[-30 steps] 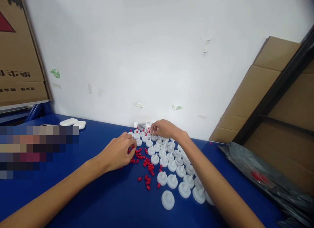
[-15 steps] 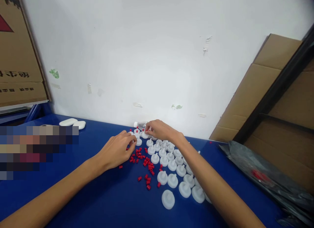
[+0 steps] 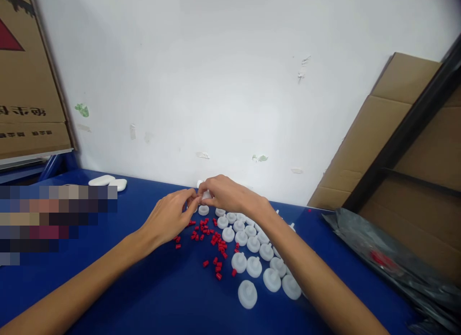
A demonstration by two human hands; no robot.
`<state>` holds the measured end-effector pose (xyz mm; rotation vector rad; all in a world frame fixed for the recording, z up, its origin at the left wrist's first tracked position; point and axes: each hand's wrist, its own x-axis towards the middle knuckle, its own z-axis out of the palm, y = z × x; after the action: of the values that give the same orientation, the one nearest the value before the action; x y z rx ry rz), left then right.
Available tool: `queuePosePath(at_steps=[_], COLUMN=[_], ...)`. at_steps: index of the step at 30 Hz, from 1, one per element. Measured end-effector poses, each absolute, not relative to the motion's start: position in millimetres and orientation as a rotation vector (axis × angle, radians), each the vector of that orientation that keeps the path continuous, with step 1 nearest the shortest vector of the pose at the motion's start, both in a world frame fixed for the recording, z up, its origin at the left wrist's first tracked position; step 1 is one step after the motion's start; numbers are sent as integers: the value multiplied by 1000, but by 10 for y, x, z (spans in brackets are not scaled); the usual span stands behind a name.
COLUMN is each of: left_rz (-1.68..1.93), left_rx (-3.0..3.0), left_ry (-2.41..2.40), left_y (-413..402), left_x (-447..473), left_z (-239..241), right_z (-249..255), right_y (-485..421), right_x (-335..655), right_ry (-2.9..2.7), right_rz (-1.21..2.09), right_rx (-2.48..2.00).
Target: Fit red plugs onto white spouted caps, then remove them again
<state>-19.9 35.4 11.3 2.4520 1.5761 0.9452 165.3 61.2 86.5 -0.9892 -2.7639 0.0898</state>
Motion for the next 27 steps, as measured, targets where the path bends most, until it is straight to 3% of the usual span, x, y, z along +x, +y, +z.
queuePosePath(at_steps=[9, 19, 27], left_rz=[1006, 1101, 1093], left_rx=[2351, 1986, 1865], left_ry=[1536, 1214, 1103], left_y=[375, 508, 504], left_x=[-178, -186, -281], left_z=[93, 94, 177], right_z=[818, 850, 882], right_y=[680, 683, 944], right_x=[1673, 1623, 2079], right_ry=[-2772, -2728, -2389], right_rz=[-30, -394, -483], right_rx=[-965, -858, -1255])
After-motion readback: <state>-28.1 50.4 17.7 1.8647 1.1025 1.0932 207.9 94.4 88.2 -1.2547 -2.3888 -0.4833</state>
